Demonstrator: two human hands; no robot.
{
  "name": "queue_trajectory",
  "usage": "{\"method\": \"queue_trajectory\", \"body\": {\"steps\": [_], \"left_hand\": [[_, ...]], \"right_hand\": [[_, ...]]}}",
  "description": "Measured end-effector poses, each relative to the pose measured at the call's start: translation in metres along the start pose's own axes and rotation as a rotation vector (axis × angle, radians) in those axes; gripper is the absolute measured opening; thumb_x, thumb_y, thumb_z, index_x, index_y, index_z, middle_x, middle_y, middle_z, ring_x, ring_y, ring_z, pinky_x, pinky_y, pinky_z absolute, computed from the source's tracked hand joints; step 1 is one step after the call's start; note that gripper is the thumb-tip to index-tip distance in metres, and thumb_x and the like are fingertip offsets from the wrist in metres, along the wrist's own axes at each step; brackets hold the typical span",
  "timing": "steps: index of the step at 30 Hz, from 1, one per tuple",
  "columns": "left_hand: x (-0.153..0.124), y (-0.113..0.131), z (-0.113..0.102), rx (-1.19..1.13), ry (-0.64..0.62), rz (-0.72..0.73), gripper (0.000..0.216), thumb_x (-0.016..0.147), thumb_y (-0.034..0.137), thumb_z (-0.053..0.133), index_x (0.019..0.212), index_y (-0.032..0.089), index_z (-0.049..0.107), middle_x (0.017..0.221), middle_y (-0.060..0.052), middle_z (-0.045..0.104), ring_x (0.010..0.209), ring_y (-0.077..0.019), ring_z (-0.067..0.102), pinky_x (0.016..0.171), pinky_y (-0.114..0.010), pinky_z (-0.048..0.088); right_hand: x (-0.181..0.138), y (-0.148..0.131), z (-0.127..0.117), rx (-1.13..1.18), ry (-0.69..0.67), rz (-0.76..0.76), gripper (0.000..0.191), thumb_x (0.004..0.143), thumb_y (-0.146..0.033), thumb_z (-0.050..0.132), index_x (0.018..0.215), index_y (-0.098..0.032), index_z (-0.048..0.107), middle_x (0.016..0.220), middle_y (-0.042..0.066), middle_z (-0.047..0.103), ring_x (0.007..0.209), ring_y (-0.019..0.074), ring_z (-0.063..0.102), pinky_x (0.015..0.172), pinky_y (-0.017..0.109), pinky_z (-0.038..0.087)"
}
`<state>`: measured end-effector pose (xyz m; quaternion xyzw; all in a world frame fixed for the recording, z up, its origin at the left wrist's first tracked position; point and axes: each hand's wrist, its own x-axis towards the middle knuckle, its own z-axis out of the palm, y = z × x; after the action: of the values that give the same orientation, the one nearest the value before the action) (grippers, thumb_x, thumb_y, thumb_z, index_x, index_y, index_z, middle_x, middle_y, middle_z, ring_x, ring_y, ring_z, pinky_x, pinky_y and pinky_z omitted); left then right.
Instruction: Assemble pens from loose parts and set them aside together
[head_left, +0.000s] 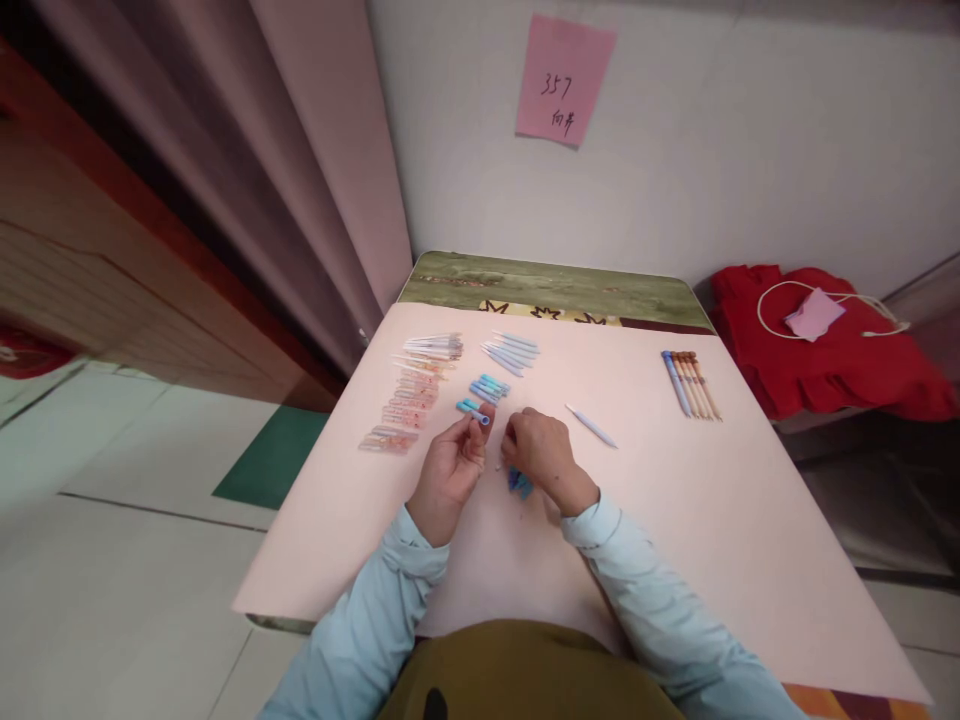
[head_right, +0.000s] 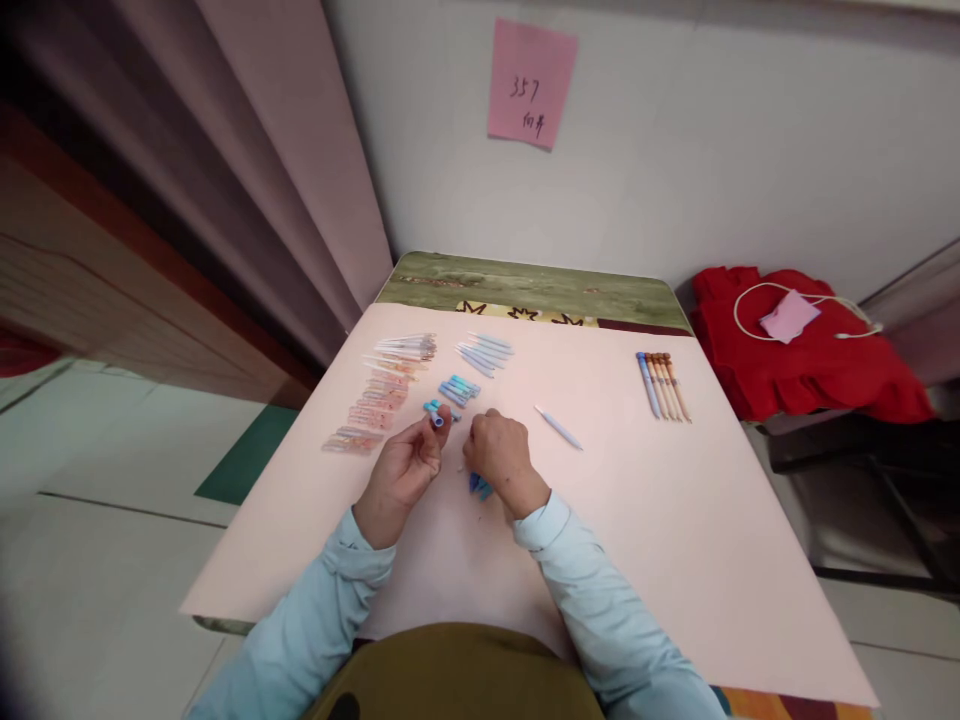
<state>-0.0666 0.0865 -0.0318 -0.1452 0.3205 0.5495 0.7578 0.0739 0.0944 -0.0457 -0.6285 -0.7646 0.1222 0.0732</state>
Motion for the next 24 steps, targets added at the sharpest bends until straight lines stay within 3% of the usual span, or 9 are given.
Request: {"method": "queue_trajectory", "body": {"steps": [4, 8, 15, 24], "left_hand": [[-0.003, 0.002, -0.003, -0.023, -0.004, -0.055, 0.034, 0.095, 0.001, 0.037, 0.122, 0.009, 0.056, 0.084, -0.009, 0.069, 0.080, -0.0142, 0.074, 0.052, -0.009, 0.055], [-0.004, -0.006, -0.007, 0.043, 0.038, -0.053, 0.031, 0.096, 0.002, 0.038, 0.120, 0.008, 0.057, 0.082, -0.010, 0.071, 0.075, -0.0117, 0.073, 0.054, -0.008, 0.054], [-0.002, -0.032, -0.019, 0.240, -0.059, -0.013, 0.016, 0.093, 0.007, 0.052, 0.098, 0.011, 0.067, 0.081, -0.007, 0.074, 0.063, -0.0091, 0.069, 0.056, -0.011, 0.054], [-0.010, -0.047, -0.024, 0.299, -0.095, 0.128, 0.011, 0.090, 0.009, 0.057, 0.085, 0.012, 0.067, 0.082, -0.007, 0.074, 0.068, -0.0101, 0.070, 0.057, -0.014, 0.053]], "right_hand": [[-0.017, 0.009, -0.007, 0.405, 0.221, 0.037, 0.010, 0.084, -0.021, 0.058, 0.080, -0.020, 0.067, 0.075, 0.004, 0.071, 0.066, 0.0178, 0.068, 0.062, 0.027, 0.047], [-0.041, 0.012, -0.020, 0.811, 0.247, 0.004, 0.010, 0.087, -0.026, 0.057, 0.082, -0.021, 0.063, 0.065, 0.000, 0.069, 0.057, 0.0143, 0.067, 0.056, 0.022, 0.049], [-0.064, 0.007, -0.021, 0.817, 0.308, -0.045, 0.012, 0.087, -0.027, 0.060, 0.090, -0.021, 0.070, 0.079, 0.003, 0.073, 0.063, 0.0142, 0.067, 0.058, 0.023, 0.052], [-0.076, 0.014, -0.021, 0.912, 0.247, -0.007, 0.007, 0.086, -0.028, 0.064, 0.089, -0.021, 0.066, 0.070, -0.001, 0.071, 0.058, 0.0130, 0.067, 0.056, 0.022, 0.053]]}}
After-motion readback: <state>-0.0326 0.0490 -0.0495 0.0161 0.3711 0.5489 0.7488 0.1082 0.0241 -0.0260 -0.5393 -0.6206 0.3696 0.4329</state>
